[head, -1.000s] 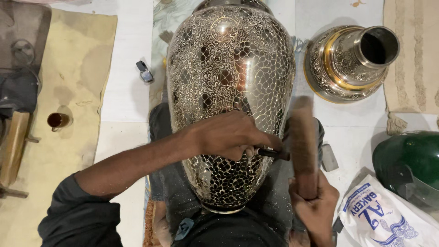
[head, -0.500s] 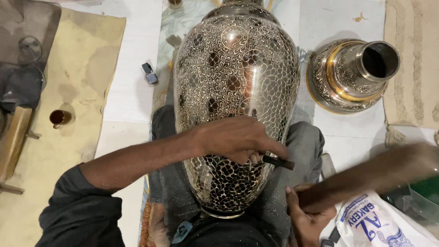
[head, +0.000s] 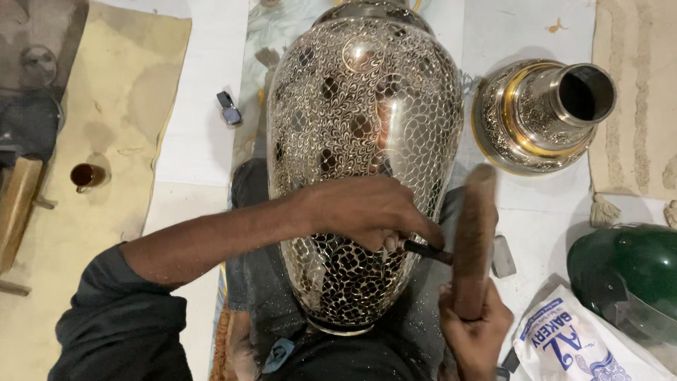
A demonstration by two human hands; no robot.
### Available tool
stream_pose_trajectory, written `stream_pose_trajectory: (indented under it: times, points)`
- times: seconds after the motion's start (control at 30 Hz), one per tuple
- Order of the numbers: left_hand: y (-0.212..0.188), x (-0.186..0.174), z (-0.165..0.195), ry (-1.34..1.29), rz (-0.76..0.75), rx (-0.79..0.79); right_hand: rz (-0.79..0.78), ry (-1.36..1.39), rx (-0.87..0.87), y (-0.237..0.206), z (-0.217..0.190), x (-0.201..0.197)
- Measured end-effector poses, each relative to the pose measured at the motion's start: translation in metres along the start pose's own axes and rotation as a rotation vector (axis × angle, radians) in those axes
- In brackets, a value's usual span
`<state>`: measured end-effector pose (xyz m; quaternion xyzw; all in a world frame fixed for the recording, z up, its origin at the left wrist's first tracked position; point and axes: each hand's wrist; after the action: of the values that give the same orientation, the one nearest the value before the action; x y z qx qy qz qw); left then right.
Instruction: The person sits on the floor with a large engraved brass vase held between the legs and decorates its surface by hand. They hold a small punch or chisel against the metal with one hand and strike it with a wooden mallet held in the other hand, working across the vase surface and repositioning the tool as they go.
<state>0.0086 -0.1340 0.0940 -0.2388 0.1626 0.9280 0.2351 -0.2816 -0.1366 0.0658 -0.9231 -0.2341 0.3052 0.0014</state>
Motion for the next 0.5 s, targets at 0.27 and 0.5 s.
stream_pose_trajectory:
  times: [0.27, 0.5]
  points:
    - [0.001, -0.004, 0.002, -0.076, -0.017, 0.047, 0.15, 0.164, 0.119, -0.008, 0.03, 0.008]
    - [0.001, -0.011, 0.013, 0.017, -0.027, 0.02, 0.175, 0.032, 0.051, -0.01, 0.022, 0.016]
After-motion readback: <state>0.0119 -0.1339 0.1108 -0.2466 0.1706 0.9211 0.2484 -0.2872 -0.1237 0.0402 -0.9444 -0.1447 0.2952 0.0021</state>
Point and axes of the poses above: each hand's wrist, its own y-axis towards the middle knuckle, its own x-axis out of the palm, z = x × y, and after that the axes turned 10 degrees about -y, right-handed
